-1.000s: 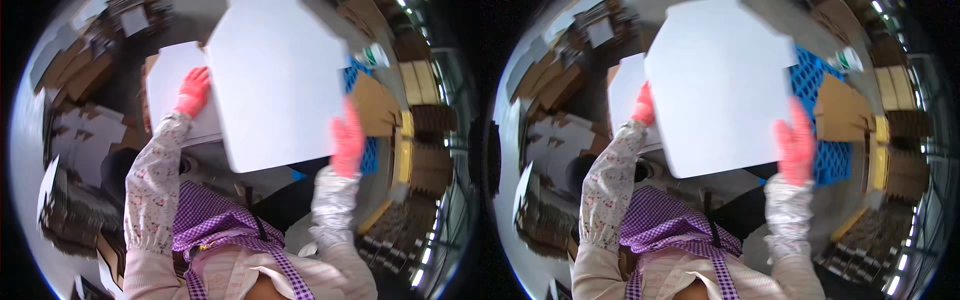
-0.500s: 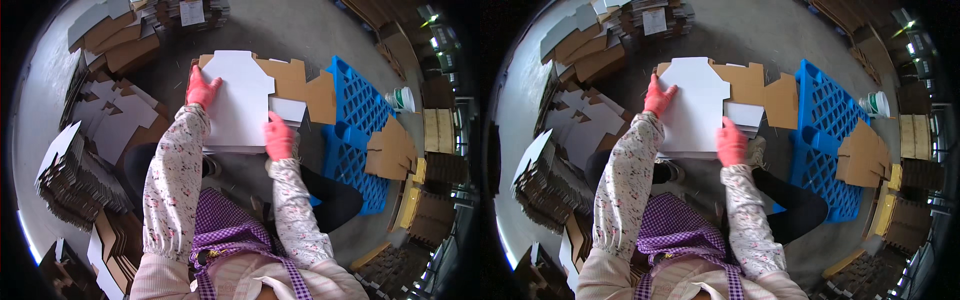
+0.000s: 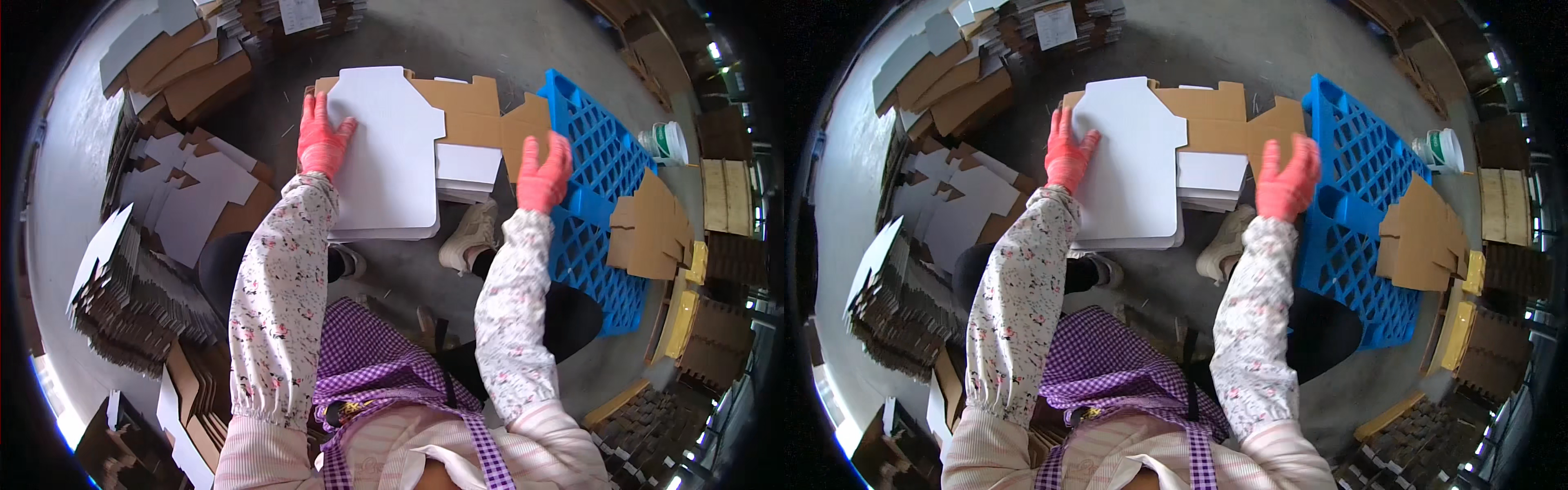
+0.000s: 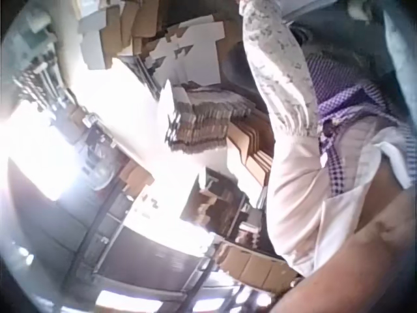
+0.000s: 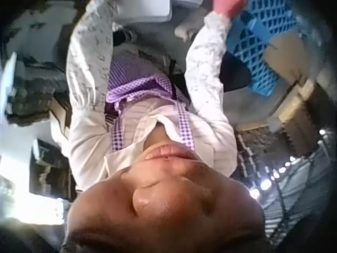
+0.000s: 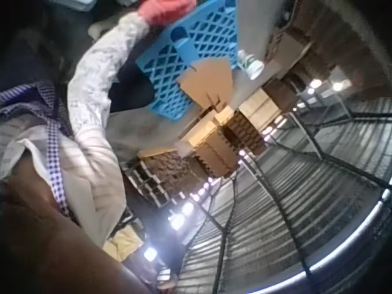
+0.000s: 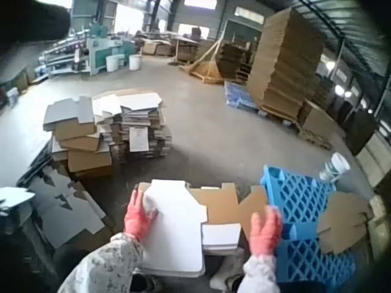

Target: The person picks up white and brown cardboard pieces, aligns them on a wooden stool, and stacks the assembled units onto a blue plastic pallet.

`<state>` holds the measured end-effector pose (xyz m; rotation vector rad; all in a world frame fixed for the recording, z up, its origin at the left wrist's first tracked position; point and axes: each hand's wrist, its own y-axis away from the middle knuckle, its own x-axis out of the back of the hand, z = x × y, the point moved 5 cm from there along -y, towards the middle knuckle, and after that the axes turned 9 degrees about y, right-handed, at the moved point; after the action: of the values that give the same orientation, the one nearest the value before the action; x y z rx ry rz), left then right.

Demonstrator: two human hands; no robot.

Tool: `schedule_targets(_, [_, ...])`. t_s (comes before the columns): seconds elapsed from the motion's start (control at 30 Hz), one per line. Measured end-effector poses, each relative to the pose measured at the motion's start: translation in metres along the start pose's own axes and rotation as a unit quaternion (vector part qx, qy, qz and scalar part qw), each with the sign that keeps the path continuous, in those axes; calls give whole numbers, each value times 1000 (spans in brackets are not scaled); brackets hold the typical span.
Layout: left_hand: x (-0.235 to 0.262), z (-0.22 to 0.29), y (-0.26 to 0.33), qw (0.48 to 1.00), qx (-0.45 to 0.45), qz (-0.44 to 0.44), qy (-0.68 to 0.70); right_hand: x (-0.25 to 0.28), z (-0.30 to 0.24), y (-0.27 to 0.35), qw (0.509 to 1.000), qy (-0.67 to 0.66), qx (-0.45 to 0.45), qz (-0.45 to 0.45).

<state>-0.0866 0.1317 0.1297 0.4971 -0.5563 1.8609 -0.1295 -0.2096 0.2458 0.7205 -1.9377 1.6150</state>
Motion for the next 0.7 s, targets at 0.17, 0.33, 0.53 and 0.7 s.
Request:
schedule_targets(0.17, [-23, 33, 8, 958, -213, 70, -178, -60, 179, 37, 926, -36, -276, -255])
schedule_targets(0.33, [0, 26, 8, 954, -210, 66, -205, 42, -14, 7, 964, -221, -92, -115])
schedule_targets(0.53, [-10, 30, 6, 968, -181, 67, -163, -49, -68, 47, 929, 130, -6, -347])
schedule_targets(0.7, [-8, 27, 4, 975, -150, 92, -134, -57, -74, 44, 910, 139, -40, -390])
